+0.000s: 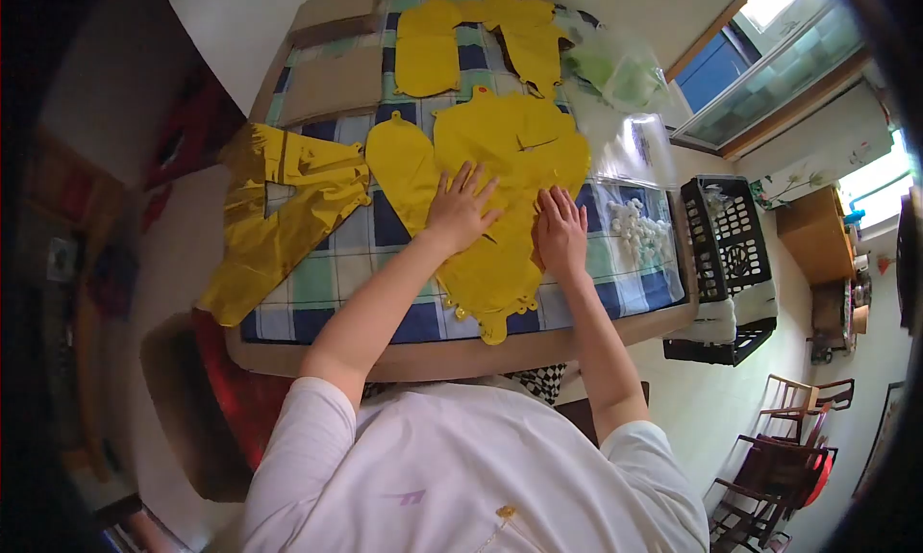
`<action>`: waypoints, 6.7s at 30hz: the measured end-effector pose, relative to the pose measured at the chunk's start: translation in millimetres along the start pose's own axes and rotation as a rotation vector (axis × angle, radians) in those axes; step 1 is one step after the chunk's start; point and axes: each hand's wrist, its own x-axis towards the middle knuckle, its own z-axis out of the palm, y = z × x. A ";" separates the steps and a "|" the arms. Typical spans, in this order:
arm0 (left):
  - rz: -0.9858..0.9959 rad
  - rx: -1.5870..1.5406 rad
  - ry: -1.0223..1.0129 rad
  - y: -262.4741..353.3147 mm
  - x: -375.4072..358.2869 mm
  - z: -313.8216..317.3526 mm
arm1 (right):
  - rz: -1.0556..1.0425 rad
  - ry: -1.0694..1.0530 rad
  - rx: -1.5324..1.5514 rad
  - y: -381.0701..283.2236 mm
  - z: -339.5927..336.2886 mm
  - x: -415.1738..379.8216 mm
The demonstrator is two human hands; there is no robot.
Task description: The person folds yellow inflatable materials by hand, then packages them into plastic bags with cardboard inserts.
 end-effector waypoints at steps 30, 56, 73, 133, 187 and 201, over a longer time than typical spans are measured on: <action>-0.139 0.008 0.025 -53.3 -68.6 -28.1 | -0.011 0.056 0.047 1.2 -1.1 -4.3; -0.015 -0.100 0.084 -12.9 -66.4 -26.9 | -0.079 -0.163 0.011 18.2 34.3 80.4; 0.032 -0.184 0.149 -12.1 -69.4 -33.0 | -0.118 -0.046 0.114 -1.1 5.6 49.5; 0.172 -0.155 -0.033 31.6 -74.6 -21.8 | -0.193 -0.041 0.096 -5.0 1.4 31.9; 0.022 -0.109 0.036 26.5 -55.5 -16.4 | -0.190 -0.017 0.145 -1.7 3.5 46.1; 0.140 -0.255 0.160 22.8 -60.0 -25.2 | -0.123 0.165 0.042 8.3 7.7 41.7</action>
